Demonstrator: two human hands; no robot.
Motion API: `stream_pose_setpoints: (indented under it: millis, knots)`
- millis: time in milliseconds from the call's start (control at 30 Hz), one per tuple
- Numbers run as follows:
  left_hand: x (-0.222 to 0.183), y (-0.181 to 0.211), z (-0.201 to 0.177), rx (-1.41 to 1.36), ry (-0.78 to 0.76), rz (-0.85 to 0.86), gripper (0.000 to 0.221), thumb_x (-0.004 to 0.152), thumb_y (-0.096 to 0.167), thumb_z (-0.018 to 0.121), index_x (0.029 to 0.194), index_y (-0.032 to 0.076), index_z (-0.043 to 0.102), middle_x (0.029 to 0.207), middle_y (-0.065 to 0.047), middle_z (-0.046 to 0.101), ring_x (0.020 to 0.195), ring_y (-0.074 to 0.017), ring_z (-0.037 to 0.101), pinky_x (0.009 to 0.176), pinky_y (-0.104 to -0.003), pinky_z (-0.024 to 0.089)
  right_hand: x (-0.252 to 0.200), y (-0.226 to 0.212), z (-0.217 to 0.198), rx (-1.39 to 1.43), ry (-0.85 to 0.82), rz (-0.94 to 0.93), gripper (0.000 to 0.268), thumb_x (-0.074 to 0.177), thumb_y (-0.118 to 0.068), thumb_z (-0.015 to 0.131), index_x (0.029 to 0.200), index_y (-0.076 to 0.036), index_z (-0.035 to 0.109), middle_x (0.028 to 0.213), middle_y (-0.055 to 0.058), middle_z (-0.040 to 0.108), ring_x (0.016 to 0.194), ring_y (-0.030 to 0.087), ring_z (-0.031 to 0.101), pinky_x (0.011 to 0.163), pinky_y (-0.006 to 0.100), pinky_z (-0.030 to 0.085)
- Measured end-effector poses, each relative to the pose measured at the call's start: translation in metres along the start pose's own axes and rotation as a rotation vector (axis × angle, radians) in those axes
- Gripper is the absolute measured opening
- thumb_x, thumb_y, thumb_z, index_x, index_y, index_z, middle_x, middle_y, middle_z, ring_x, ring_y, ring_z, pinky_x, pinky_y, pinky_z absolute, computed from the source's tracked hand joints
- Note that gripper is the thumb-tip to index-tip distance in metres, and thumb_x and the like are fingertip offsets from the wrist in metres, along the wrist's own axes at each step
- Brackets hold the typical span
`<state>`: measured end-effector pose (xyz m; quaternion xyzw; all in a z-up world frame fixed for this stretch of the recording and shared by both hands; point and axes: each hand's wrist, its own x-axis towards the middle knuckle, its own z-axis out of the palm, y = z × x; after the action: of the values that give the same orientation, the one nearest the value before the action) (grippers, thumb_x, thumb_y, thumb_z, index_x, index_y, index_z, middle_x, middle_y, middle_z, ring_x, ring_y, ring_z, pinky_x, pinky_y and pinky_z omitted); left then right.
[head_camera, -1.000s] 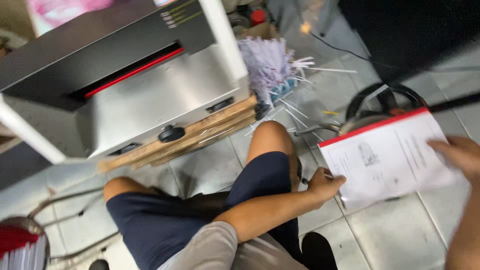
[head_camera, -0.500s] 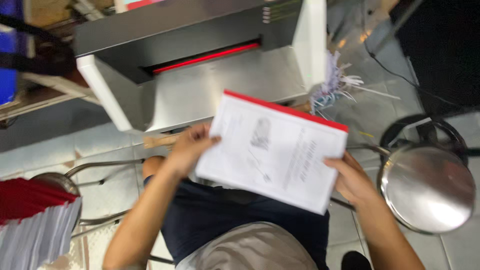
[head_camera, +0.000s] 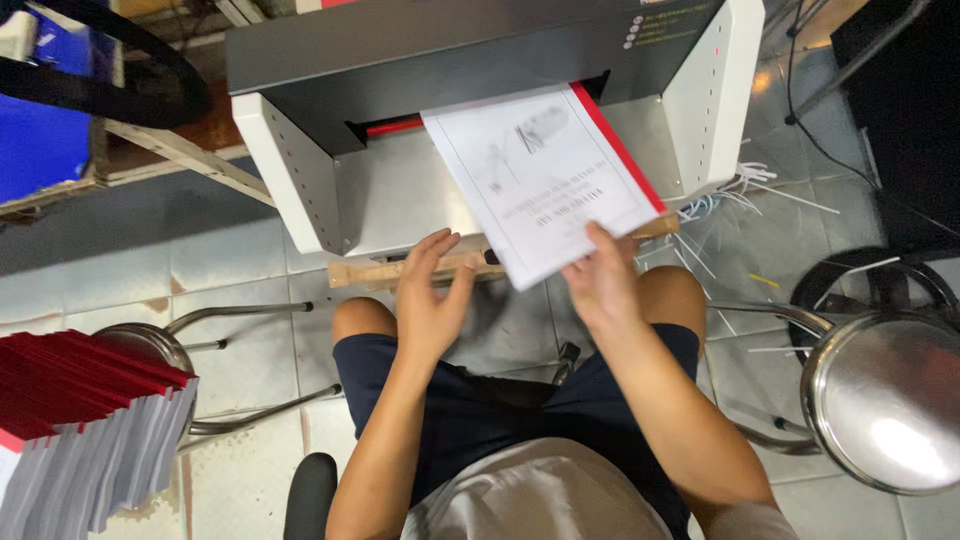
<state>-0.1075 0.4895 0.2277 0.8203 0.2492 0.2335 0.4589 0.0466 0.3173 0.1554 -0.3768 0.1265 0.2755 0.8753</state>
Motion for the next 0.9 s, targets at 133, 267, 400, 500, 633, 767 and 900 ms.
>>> stream_pose_setpoints:
  millis: [133,267,400,500,633,767,900]
  knots:
    - [0.0,-0.01,0.018,0.237,-0.031,0.102,0.074,0.084,0.039,0.082,0.138,-0.004,0.057,0.145,-0.023,0.053,0.137,-0.0402,0.046,0.113,-0.05,0.034,0.011,0.014,0.034,-0.015,-0.085,0.087,0.056,0.094,-0.018,0.063,0.145,-0.009,0.041,0.144,0.013,0.054,0.134,0.03,0.055,0.112,0.051,0.047]
    - [-0.009,-0.018,0.031,0.428,0.022,0.09,0.093,0.073,0.048,0.087,0.143,-0.002,0.051,0.137,-0.022,0.053,0.13,-0.0399,0.045,0.108,-0.054,0.028,0.007,-0.011,0.032,-0.321,-0.167,0.347,0.061,0.097,-0.035,0.065,0.142,0.001,0.046,0.132,0.018,0.064,0.127,0.032,0.063,0.106,0.047,0.052]
    - [-0.01,-0.028,0.046,0.458,0.094,0.048,0.092,0.075,0.046,0.088,0.146,0.001,0.05,0.128,-0.018,0.056,0.121,-0.0377,0.047,0.101,-0.052,0.029,-0.006,-0.063,-0.01,-0.961,-0.158,0.349,0.06,0.093,-0.048,0.064,0.128,0.001,0.063,0.109,0.015,0.078,0.104,0.029,0.076,0.087,0.039,0.061]
    - [-0.008,-0.034,0.045,0.474,0.085,-0.008,0.088,0.072,0.044,0.089,0.142,0.004,0.054,0.118,-0.015,0.057,0.113,-0.0344,0.049,0.098,-0.05,0.031,-0.003,-0.083,-0.028,-1.112,-0.186,-0.096,0.056,0.092,-0.047,0.07,0.122,0.001,0.069,0.109,0.014,0.076,0.098,0.028,0.073,0.083,0.037,0.059]
    - [0.003,-0.035,0.045,0.469,0.162,0.121,0.075,0.073,0.038,0.091,0.132,0.002,0.063,0.113,-0.013,0.06,0.113,-0.0336,0.051,0.1,-0.049,0.032,0.018,-0.095,-0.025,-1.775,-0.396,-0.984,0.069,0.079,-0.037,0.085,0.128,0.008,0.067,0.121,0.025,0.066,0.113,0.04,0.059,0.093,0.044,0.048]
    - [0.014,-0.034,0.042,0.488,0.158,0.157,0.067,0.071,0.038,0.092,0.123,0.002,0.071,0.101,-0.01,0.064,0.104,-0.0305,0.055,0.094,-0.046,0.035,0.037,-0.099,-0.01,-1.79,-0.487,-0.931,0.055,0.073,-0.033,0.088,0.112,0.002,0.073,0.109,0.015,0.068,0.108,0.036,0.06,0.094,0.044,0.047]
    - [0.042,-0.04,0.037,0.478,0.124,0.251,0.064,0.071,0.041,0.093,0.119,0.003,0.073,0.098,-0.009,0.064,0.098,-0.0298,0.056,0.088,-0.042,0.04,0.054,-0.102,-0.004,-1.791,-0.525,-0.966,0.044,0.078,-0.033,0.087,0.106,0.0,0.077,0.107,0.01,0.069,0.104,0.033,0.063,0.091,0.043,0.051]
